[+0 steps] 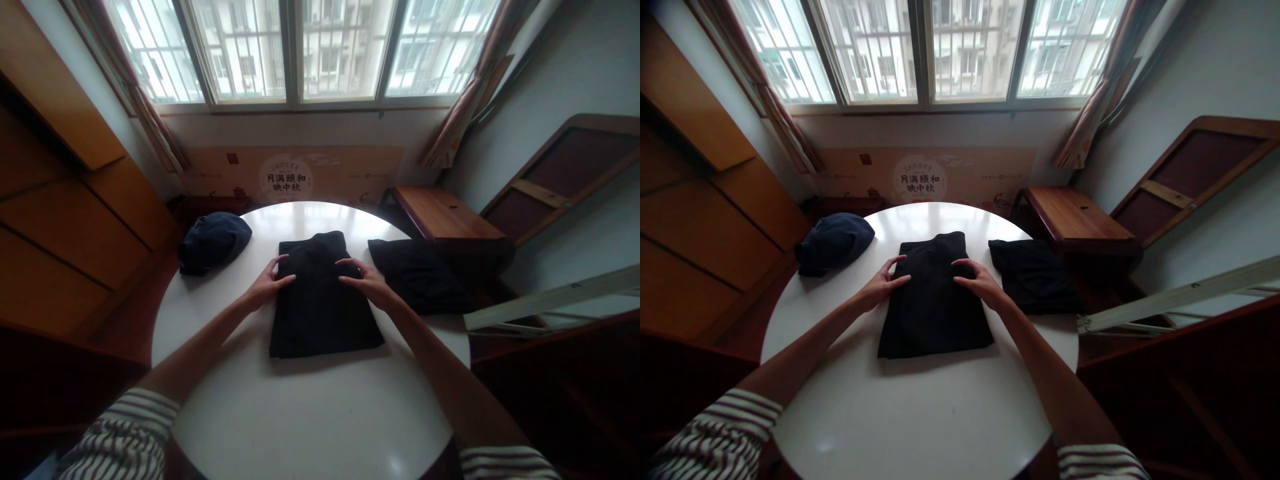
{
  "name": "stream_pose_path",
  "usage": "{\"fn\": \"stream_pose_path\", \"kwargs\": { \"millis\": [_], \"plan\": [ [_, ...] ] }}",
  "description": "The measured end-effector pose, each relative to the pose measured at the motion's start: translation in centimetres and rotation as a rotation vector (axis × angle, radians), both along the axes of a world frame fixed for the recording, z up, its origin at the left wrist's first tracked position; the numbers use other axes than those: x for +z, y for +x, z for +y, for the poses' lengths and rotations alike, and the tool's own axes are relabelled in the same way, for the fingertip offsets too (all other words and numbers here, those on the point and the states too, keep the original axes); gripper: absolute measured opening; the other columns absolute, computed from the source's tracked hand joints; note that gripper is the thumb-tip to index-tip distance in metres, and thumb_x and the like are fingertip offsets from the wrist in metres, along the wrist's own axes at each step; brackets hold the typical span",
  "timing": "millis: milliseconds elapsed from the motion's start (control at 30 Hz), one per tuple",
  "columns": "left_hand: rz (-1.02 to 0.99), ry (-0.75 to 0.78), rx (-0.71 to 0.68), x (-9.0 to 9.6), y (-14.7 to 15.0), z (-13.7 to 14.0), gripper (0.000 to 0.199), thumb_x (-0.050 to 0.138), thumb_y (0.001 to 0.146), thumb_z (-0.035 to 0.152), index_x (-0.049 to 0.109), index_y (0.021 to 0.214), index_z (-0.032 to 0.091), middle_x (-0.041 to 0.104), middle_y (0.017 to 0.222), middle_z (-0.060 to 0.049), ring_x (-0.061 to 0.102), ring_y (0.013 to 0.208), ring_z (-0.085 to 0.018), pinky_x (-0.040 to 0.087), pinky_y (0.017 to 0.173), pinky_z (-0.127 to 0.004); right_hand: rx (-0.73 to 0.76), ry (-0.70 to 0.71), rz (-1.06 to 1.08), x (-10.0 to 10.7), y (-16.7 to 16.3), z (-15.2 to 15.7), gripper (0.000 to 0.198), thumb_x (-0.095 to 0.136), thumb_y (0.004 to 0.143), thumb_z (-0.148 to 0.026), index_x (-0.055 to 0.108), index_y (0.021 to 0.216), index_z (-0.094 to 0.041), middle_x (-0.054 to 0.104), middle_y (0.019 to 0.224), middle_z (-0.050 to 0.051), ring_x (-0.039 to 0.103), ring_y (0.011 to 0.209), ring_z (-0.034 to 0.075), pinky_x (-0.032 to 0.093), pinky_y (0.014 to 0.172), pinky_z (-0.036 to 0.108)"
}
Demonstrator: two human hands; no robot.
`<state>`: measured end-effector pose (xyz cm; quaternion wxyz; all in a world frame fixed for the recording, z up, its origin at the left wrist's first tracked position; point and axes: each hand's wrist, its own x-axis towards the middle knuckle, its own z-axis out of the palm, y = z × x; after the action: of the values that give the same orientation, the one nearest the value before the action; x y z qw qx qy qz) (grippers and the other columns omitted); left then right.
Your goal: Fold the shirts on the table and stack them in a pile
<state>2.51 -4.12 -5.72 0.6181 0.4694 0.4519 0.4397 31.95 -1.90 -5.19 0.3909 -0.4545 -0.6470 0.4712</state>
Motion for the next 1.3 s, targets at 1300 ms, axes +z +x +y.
{"fn": "stream_pose_path", "kwargs": {
  "millis": [1300],
  "plan": [
    [0.087, -0.009, 0.201, 6.5, -1.9, 0.6, 0.063, 0.083, 0.072, 0.024, 0.055, 0.128, 0.015, 0.069, 0.08, -0.005, 0.066, 0.062, -0.016, 0.056, 0.057, -0.025, -0.14, -0.392, 0.25, 7.4, -1.8, 1.7, 0.084, 0.086, 0.064, -0.018, 0.046, 0.138, -0.017, 0.069, 0.082, 0.005, 0.065, 0.065, 0.017, 0.054, 0.055, 0.023]
  ]
}}
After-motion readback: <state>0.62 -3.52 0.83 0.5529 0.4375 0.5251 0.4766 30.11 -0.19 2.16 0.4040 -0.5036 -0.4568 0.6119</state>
